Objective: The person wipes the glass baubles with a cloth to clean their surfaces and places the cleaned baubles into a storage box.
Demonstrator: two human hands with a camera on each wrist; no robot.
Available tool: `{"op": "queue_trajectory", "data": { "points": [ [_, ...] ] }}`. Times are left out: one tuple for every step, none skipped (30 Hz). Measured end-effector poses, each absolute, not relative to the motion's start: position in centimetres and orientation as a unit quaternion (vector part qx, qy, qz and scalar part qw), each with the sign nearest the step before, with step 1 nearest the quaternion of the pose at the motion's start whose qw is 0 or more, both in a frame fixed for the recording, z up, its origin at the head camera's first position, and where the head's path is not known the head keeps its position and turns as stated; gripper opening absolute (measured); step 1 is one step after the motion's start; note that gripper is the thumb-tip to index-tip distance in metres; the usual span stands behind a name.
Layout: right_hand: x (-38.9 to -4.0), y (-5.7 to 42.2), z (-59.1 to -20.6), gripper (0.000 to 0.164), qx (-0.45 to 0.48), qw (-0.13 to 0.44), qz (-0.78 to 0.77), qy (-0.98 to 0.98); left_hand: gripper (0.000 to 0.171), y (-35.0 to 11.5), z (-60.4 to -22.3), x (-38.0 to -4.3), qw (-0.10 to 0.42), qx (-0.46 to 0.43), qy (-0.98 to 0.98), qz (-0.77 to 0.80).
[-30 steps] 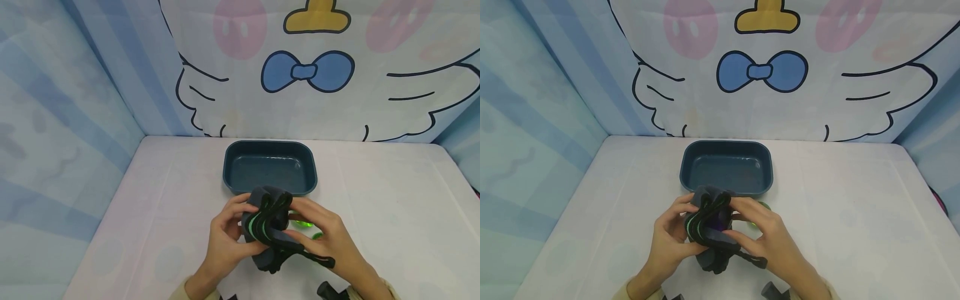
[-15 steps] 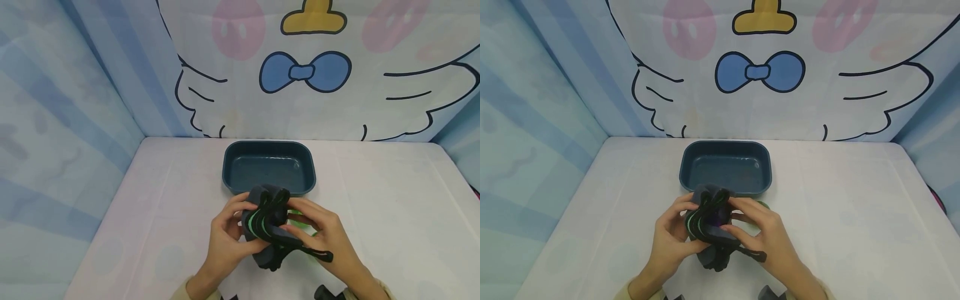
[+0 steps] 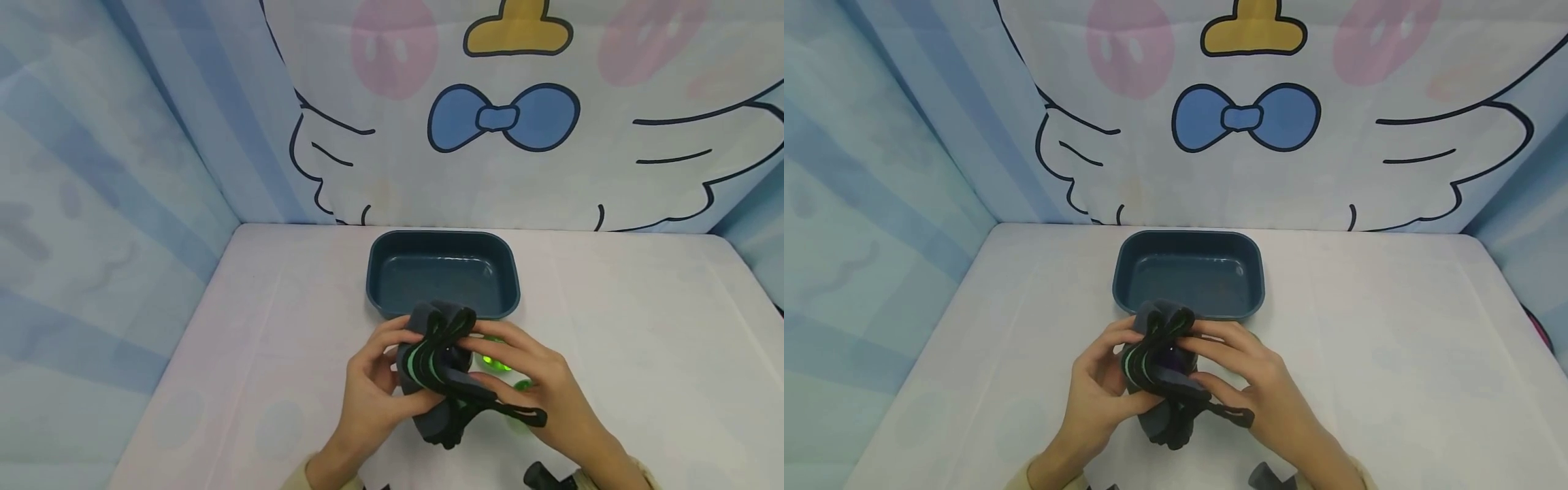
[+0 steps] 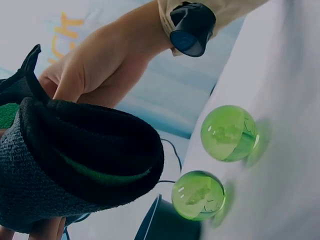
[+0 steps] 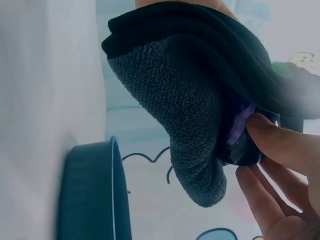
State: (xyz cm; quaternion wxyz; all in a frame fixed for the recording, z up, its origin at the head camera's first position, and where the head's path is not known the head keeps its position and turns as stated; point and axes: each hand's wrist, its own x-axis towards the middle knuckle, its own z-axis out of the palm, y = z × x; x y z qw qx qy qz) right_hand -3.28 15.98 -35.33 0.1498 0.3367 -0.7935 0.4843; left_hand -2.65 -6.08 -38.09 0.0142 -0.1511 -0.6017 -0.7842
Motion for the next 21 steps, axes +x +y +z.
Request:
{"op": "queue_trajectory", "data": {
  "points": [
    [-3.29,15.98,-35.30,0.037,0.336,0.152,0.482,-0.794,0.054,-6.06,-38.09,-2.65,0.014,-0.151,-0.602,-0.784],
    [-3.28,15.98,-35.30,0.037,0.333,0.153,0.482,-0.796,0.054,-6.03,-38.12,-2.66,0.014,-0.150,-0.602,-0.784],
    [-3.28,15.99,-35.28,0.037,0.330,0.153,0.480,-0.798,0.054,-6.01,-38.12,-2.67,0.013,-0.149,-0.603,-0.784],
    [-3.26,15.99,-35.30,0.037,0.326,0.151,0.479,-0.801,0.054,-6.00,-38.13,-2.68,0.011,-0.148,-0.603,-0.784],
    [-3.28,15.99,-35.32,0.037,0.325,0.153,0.478,-0.802,0.054,-5.97,-38.10,-2.68,0.010,-0.146,-0.603,-0.784],
    [-3.28,16.02,-35.35,0.036,0.323,0.152,0.478,-0.803,0.054,-5.97,-38.07,-2.69,0.009,-0.143,-0.604,-0.784],
    [-3.28,16.03,-35.40,0.036,0.319,0.149,0.478,-0.805,0.054,-5.99,-38.12,-2.70,0.009,-0.144,-0.604,-0.784],
    [-3.29,16.05,-35.42,0.036,0.316,0.146,0.476,-0.808,0.053,-6.00,-38.16,-2.71,0.009,-0.143,-0.604,-0.784],
    [-3.31,16.06,-35.44,0.036,0.315,0.146,0.476,-0.808,0.053,-6.03,-38.20,-2.73,0.010,-0.145,-0.603,-0.784],
    [-3.33,16.06,-35.46,0.037,0.316,0.146,0.476,-0.808,0.052,-6.04,-38.22,-2.75,0.011,-0.147,-0.603,-0.784],
    [-3.37,16.06,-35.50,0.037,0.319,0.149,0.477,-0.805,0.052,-6.05,-38.24,-2.78,0.010,-0.147,-0.601,-0.785],
    [-3.41,16.06,-35.50,0.037,0.324,0.153,0.478,-0.802,0.052,-6.07,-38.24,-2.80,0.009,-0.147,-0.599,-0.787],
    [-3.45,16.08,-35.49,0.038,0.327,0.154,0.479,-0.800,0.052,-6.07,-38.24,-2.81,0.006,-0.145,-0.598,-0.789],
    [-3.50,16.08,-35.50,0.039,0.333,0.157,0.480,-0.796,0.052,-6.08,-38.22,-2.83,0.002,-0.143,-0.595,-0.791],
    [-3.53,16.11,-35.55,0.040,0.339,0.158,0.480,-0.794,0.052,-6.09,-38.20,-2.83,-0.001,-0.139,-0.592,-0.794],
    [-3.59,16.11,-35.57,0.041,0.350,0.162,0.478,-0.789,0.053,-6.10,-38.17,-2.84,-0.004,-0.136,-0.589,-0.797],
    [-3.66,16.13,-35.61,0.042,0.360,0.166,0.477,-0.785,0.053,-6.12,-38.16,-2.84,-0.005,-0.134,-0.585,-0.800],
    [-3.69,16.15,-35.63,0.043,0.363,0.163,0.479,-0.782,0.053,-6.14,-38.13,-2.83,-0.005,-0.134,-0.582,-0.802],
    [-3.73,16.20,-35.69,0.044,0.366,0.163,0.481,-0.779,0.053,-6.15,-38.11,-2.81,-0.005,-0.134,-0.581,-0.803],
    [-3.77,16.21,-35.78,0.043,0.371,0.167,0.484,-0.775,0.053,-6.16,-38.10,-2.77,-0.005,-0.137,-0.579,-0.804],
    [-3.78,16.25,-35.87,0.042,0.372,0.168,0.485,-0.773,0.054,-6.16,-38.09,-2.73,-0.005,-0.137,-0.579,-0.804]
  ]
}}
